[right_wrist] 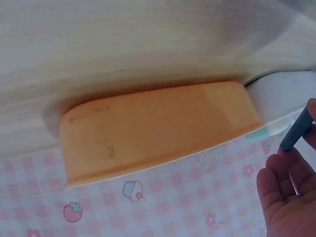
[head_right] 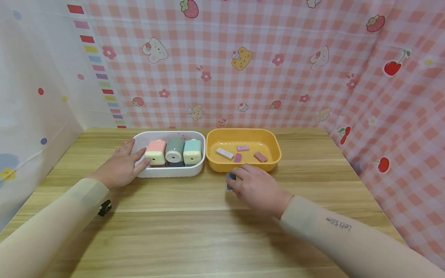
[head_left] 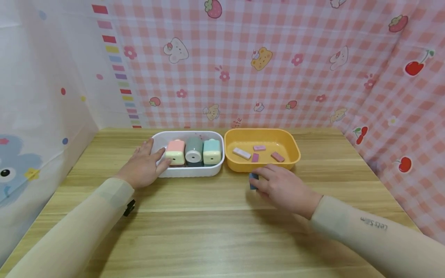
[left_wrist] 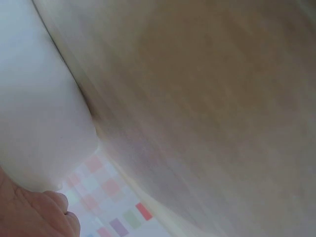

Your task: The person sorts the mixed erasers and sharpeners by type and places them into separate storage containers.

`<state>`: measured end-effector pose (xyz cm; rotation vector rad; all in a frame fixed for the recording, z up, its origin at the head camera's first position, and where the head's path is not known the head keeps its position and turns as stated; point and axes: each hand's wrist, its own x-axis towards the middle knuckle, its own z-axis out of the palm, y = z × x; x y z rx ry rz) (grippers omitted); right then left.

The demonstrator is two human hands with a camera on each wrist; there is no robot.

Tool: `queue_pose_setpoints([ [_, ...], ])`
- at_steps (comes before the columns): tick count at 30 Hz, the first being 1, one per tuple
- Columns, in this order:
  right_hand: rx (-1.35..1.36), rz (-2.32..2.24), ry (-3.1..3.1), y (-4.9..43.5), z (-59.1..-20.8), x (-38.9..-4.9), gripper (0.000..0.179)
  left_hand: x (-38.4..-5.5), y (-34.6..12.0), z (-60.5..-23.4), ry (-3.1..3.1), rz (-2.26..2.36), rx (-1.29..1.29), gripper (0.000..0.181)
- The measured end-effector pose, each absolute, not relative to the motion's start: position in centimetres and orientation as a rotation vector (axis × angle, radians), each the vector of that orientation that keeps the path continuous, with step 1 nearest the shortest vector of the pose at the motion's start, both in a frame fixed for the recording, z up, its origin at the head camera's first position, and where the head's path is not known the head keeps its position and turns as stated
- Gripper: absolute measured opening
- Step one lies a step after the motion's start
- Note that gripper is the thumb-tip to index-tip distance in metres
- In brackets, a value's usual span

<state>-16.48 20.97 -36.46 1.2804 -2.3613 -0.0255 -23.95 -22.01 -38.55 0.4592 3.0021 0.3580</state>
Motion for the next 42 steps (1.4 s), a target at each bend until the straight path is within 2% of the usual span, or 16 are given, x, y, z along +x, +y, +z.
queue_pose_setpoints([
  [30, 1.133, -0.184, -2.503, 23.0, -34.5, -24.0, 0.036, -24.0, -22.1, -38.7, 3.005, 0.342, 0.457, 0.083],
  [42, 1.129, -0.266, -2.522, 23.3, -34.5, -26.0, 0.027, -23.9, -22.0, -38.4, 3.000, 0.342, 0.455, 0.082],
])
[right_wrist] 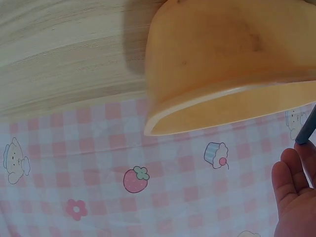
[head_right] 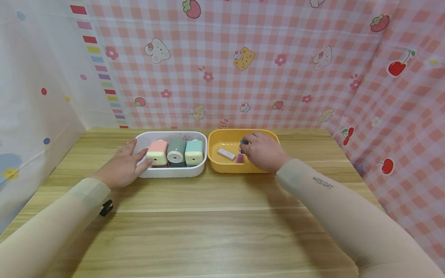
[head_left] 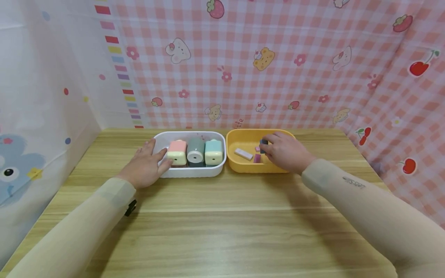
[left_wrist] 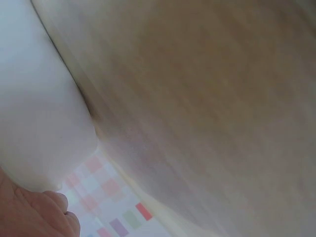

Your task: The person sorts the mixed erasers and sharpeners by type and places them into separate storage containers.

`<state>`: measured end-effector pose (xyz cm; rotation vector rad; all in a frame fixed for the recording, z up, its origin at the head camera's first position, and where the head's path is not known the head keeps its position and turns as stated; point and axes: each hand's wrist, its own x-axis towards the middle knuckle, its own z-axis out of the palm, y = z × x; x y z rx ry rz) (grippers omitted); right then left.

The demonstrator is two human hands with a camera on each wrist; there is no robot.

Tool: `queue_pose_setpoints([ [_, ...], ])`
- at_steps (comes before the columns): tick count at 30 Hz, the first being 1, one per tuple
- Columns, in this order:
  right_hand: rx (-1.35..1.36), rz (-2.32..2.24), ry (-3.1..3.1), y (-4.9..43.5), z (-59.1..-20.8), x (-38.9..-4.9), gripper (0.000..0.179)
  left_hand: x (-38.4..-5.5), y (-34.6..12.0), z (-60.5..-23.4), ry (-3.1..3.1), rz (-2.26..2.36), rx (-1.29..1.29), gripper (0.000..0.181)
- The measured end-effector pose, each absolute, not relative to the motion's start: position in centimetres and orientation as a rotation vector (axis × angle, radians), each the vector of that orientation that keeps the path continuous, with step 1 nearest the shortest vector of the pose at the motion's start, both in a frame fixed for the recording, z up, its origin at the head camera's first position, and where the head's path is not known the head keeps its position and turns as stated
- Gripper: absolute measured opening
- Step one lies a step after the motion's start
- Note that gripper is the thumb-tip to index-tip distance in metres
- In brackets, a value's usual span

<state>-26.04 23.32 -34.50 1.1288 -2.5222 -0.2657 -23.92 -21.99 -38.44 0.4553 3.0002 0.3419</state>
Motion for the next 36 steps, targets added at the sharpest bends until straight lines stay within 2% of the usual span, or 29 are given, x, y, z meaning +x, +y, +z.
queue_pose_setpoints([
  [36, 1.100, -0.324, -2.569, 24.0, -35.3, -27.3, 0.019, -24.0, -22.0, -38.7, 3.013, 0.335, 0.464, 0.083],
])
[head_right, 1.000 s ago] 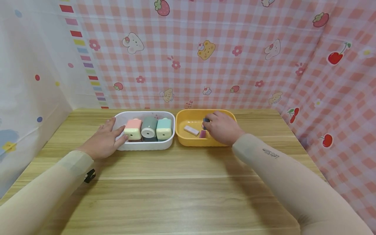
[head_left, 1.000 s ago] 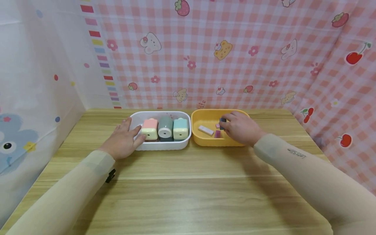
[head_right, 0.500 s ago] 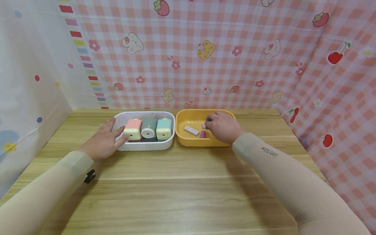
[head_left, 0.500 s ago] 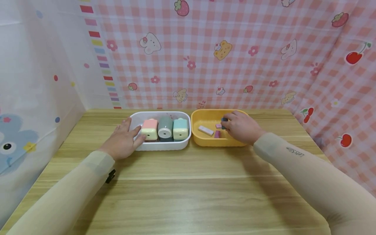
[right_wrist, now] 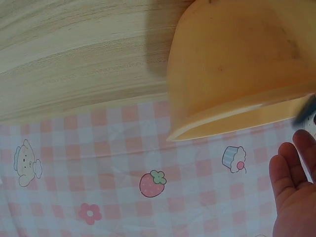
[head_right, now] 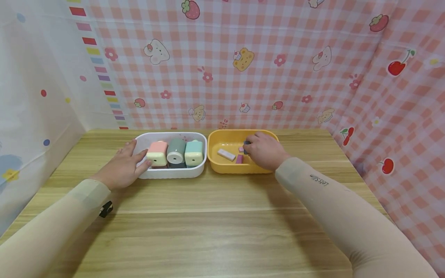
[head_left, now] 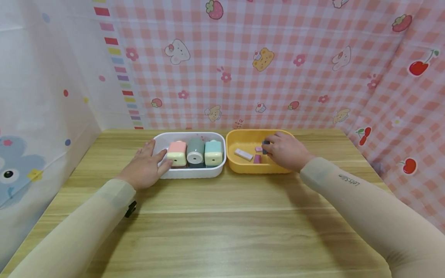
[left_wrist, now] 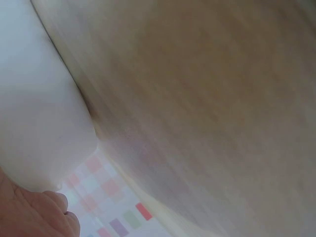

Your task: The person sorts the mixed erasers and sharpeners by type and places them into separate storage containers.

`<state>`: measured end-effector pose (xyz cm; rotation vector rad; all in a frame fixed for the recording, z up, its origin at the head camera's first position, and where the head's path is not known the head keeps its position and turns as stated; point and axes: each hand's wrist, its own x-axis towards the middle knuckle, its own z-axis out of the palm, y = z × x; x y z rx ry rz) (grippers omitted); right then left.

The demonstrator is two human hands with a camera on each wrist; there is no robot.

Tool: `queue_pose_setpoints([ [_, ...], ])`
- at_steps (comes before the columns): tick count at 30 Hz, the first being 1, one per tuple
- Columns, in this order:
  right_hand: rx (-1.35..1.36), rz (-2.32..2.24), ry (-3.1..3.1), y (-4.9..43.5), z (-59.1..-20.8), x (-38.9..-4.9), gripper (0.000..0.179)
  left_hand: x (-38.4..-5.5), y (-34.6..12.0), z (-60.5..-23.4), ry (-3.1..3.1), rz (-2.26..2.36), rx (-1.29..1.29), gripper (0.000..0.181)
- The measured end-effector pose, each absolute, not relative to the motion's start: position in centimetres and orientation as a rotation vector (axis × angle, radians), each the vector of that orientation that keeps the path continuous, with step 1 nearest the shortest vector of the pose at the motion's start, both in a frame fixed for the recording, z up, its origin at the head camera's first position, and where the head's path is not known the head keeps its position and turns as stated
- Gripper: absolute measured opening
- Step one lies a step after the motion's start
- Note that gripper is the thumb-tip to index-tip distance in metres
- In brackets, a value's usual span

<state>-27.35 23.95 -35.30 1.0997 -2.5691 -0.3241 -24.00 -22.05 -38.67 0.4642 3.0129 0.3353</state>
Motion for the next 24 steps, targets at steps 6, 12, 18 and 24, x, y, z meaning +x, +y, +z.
queue_pose_setpoints([
  [6, 1.101, -0.289, -2.579, 24.07, -35.32, -27.32, 0.022, -23.98, -22.01, -38.63, 3.014, 0.337, 0.466, 0.082],
  [12, 1.086, -0.289, -2.616, 24.20, -35.36, -27.39, 0.024, -23.93, -21.89, -38.50, 3.007, 0.349, 0.459, 0.082],
  [18, 1.074, -0.315, -2.613, 24.31, -35.25, -27.22, 0.026, -23.96, -21.81, -38.42, 3.005, 0.349, 0.465, 0.083],
  [24, 1.068, -0.308, -2.626, 24.60, -35.14, -27.04, 0.029, -23.99, -22.02, -38.55, 3.001, 0.370, 0.450, 0.086],
])
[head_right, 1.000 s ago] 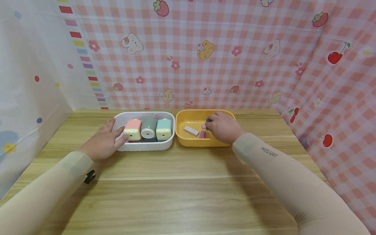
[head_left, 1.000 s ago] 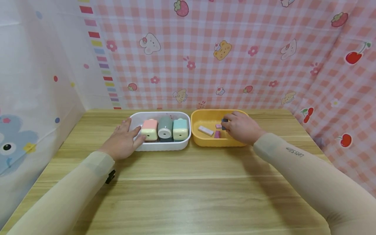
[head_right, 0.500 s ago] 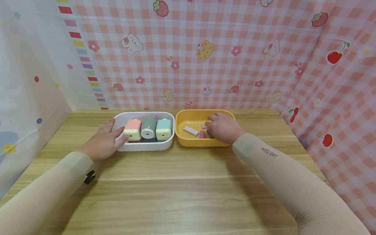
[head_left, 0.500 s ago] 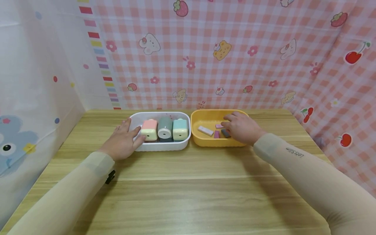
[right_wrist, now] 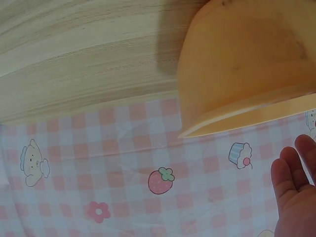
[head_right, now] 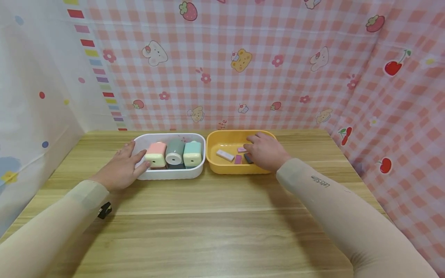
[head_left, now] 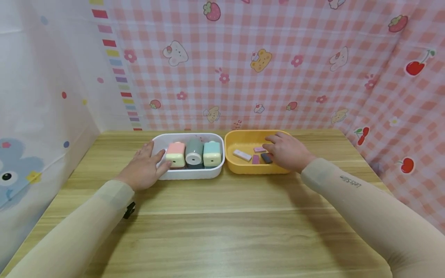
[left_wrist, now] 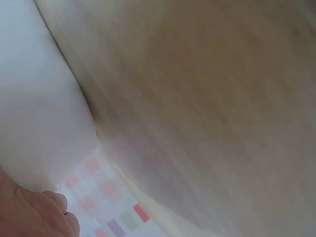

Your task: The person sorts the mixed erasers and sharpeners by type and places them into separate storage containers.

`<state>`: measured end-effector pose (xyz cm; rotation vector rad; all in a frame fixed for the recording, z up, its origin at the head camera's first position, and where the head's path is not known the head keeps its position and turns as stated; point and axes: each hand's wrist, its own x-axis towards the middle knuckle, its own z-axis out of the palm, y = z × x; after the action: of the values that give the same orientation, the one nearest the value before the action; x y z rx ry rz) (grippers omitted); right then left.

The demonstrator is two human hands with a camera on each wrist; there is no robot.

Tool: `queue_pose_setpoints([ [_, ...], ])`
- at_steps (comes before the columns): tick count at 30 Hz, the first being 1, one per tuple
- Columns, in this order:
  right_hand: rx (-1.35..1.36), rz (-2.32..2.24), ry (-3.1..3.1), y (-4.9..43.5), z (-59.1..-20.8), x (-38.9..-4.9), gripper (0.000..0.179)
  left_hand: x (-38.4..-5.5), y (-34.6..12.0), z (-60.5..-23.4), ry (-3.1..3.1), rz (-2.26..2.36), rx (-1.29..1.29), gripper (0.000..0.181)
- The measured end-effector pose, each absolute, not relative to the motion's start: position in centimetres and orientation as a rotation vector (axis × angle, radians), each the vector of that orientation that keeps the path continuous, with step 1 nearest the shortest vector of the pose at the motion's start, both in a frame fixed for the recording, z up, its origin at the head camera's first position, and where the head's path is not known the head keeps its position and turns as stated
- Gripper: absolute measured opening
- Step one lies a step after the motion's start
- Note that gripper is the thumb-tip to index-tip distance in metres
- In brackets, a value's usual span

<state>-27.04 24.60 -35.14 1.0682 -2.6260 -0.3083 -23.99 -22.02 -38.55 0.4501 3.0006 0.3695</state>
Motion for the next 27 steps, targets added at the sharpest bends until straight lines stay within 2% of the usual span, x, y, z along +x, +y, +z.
queue_pose_setpoints([
  [27, 0.999, -0.209, -2.716, 26.4, -35.4, -26.0, 0.049, -24.0, -22.9, -38.3, 3.059, 0.304, 0.486, 0.089],
])
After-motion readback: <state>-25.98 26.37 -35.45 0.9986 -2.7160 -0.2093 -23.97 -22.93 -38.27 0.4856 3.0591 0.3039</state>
